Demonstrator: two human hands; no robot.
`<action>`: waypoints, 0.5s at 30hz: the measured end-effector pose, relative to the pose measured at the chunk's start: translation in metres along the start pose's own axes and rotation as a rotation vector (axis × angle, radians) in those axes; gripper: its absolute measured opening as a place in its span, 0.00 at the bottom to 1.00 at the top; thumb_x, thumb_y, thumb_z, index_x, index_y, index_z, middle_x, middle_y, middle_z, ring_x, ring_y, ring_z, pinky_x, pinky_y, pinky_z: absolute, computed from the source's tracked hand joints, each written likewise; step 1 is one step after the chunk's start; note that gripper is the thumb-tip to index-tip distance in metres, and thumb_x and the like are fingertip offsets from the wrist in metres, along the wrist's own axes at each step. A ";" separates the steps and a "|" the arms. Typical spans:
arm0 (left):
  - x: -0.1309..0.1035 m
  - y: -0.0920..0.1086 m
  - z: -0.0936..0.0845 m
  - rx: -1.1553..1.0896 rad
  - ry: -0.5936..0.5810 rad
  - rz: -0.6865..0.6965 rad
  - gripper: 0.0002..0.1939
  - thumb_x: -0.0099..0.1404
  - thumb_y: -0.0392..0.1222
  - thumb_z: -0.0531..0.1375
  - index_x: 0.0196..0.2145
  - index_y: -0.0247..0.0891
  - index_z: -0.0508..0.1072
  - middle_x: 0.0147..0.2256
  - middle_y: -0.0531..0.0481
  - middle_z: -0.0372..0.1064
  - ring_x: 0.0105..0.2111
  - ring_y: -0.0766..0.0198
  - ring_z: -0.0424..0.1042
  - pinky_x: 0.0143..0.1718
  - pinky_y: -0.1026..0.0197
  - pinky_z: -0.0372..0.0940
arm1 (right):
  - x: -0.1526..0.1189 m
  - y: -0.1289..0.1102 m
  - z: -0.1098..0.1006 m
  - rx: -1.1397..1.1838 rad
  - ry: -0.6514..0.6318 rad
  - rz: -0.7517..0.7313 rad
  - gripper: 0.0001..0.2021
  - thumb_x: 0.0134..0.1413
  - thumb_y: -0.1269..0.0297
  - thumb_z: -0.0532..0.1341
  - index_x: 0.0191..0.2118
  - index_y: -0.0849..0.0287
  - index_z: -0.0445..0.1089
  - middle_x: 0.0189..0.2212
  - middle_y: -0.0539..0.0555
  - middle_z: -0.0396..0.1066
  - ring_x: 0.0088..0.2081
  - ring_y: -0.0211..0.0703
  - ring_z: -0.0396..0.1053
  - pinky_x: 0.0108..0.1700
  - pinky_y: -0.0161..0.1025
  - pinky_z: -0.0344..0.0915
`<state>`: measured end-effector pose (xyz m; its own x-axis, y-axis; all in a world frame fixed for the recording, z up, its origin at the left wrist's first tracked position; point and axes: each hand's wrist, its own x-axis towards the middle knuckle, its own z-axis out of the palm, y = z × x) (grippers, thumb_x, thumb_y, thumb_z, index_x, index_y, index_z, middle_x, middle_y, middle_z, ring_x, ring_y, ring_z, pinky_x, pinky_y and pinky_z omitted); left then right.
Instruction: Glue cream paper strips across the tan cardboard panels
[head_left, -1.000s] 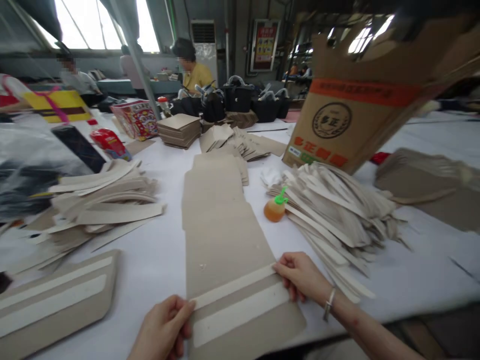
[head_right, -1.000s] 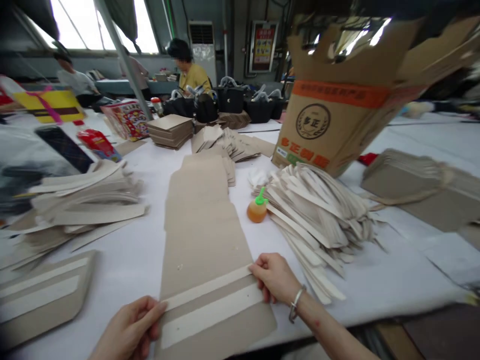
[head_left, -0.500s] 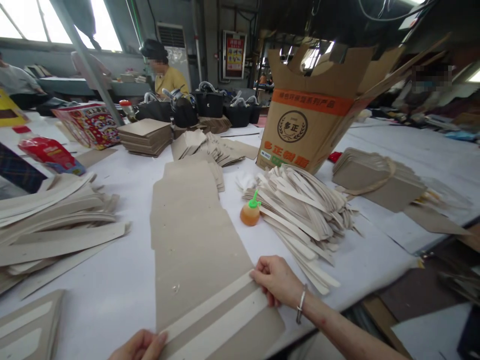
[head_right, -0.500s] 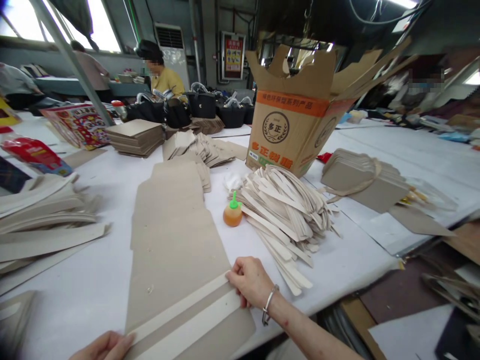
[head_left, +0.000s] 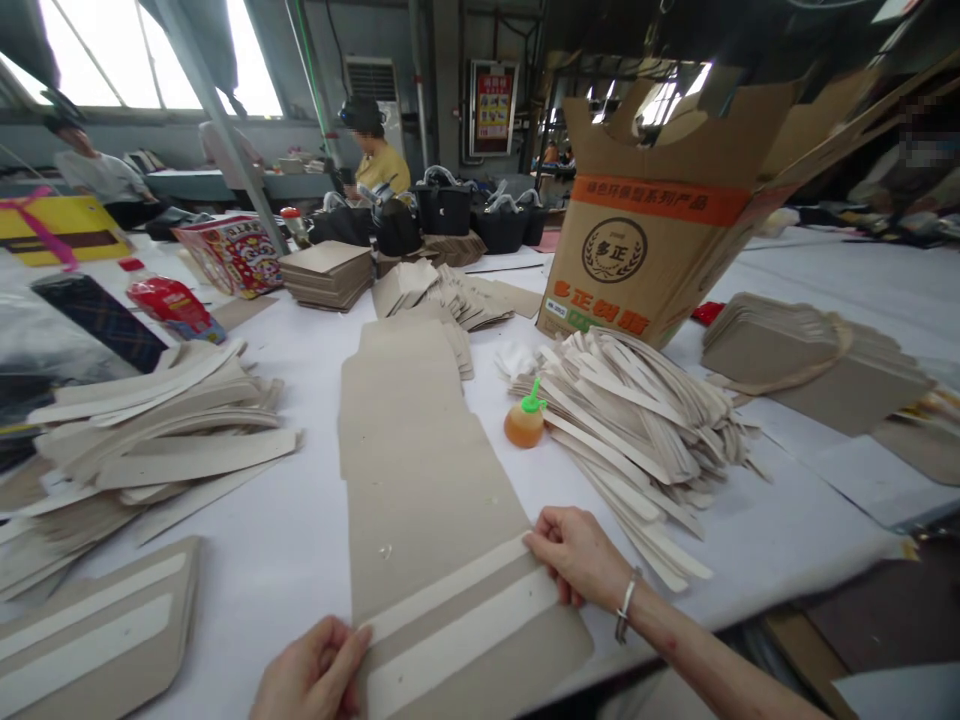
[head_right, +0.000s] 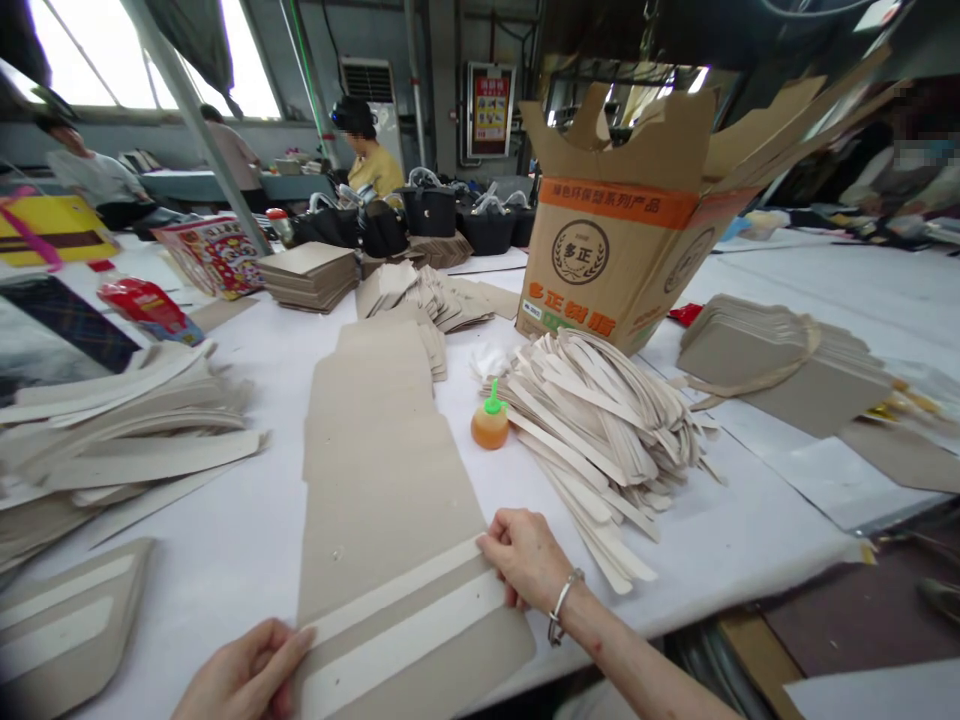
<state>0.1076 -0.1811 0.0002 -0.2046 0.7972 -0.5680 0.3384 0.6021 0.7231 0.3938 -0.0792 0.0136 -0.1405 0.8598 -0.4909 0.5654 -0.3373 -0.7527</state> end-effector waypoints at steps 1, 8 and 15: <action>-0.002 0.002 0.000 -0.011 -0.003 0.006 0.24 0.54 0.66 0.51 0.21 0.41 0.59 0.11 0.59 0.61 0.08 0.71 0.57 0.09 0.69 0.50 | 0.000 0.000 0.000 -0.005 -0.006 -0.004 0.10 0.49 0.59 0.55 0.23 0.57 0.58 0.11 0.42 0.61 0.09 0.34 0.63 0.07 0.26 0.51; -0.005 0.009 -0.002 -0.039 -0.001 0.017 0.20 0.56 0.61 0.51 0.24 0.41 0.58 0.13 0.59 0.62 0.09 0.71 0.59 0.08 0.69 0.53 | 0.004 0.010 0.001 -0.056 -0.047 -0.009 0.13 0.52 0.55 0.54 0.24 0.57 0.58 0.13 0.44 0.63 0.10 0.33 0.64 0.08 0.25 0.51; -0.001 0.001 0.000 0.037 -0.010 0.022 0.15 0.59 0.55 0.47 0.26 0.41 0.59 0.14 0.58 0.64 0.10 0.69 0.61 0.09 0.68 0.55 | 0.006 0.012 0.002 -0.083 -0.058 -0.021 0.13 0.53 0.54 0.52 0.24 0.56 0.57 0.13 0.44 0.63 0.11 0.35 0.64 0.09 0.27 0.52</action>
<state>0.1081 -0.1814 0.0016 -0.1879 0.8099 -0.5556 0.3769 0.5819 0.7207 0.3978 -0.0790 0.0009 -0.1986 0.8416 -0.5022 0.6266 -0.2849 -0.7253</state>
